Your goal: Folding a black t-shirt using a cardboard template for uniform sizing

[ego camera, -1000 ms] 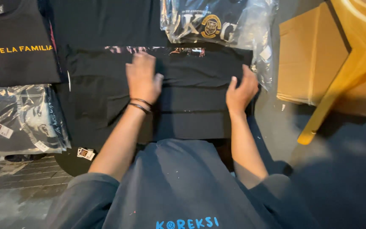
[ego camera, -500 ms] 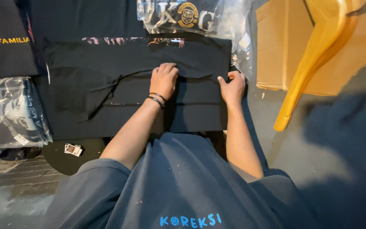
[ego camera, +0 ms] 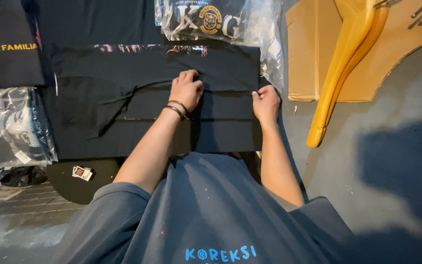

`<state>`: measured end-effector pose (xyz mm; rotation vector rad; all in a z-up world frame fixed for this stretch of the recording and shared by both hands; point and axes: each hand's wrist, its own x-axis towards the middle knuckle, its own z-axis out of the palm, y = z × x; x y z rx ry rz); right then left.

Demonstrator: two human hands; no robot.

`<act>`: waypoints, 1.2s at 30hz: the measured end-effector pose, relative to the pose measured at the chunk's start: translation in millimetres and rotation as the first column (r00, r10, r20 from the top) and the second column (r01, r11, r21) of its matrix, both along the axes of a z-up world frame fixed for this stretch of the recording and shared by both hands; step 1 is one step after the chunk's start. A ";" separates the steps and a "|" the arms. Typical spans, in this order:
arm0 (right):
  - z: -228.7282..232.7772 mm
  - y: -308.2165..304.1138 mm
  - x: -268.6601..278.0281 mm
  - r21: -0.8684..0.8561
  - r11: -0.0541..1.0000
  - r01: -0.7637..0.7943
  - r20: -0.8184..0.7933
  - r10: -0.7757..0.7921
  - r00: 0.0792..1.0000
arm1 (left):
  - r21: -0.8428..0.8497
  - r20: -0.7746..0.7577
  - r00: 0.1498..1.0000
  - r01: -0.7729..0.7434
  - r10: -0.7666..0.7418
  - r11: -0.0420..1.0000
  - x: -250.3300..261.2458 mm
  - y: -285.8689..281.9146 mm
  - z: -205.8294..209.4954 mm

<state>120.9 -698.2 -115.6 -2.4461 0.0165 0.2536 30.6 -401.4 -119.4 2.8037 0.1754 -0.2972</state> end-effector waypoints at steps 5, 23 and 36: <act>50.4 39.2 2.2 0.055 0.992 -0.110 0.264 0.092 0.960 | -0.015 -0.033 0.999 -0.011 0.011 1.000 -8.6 -20.1 31.3; 36.1 74.8 112.4 -0.251 0.934 -0.253 0.280 0.320 0.905 | -0.006 0.171 0.981 0.098 -0.096 0.995 -36.4 -19.1 13.2; 58.2 92.6 4.0 -0.362 0.801 -0.477 0.332 0.589 0.737 | -0.113 -0.009 1.000 -0.020 0.019 0.993 -50.2 -35.6 48.4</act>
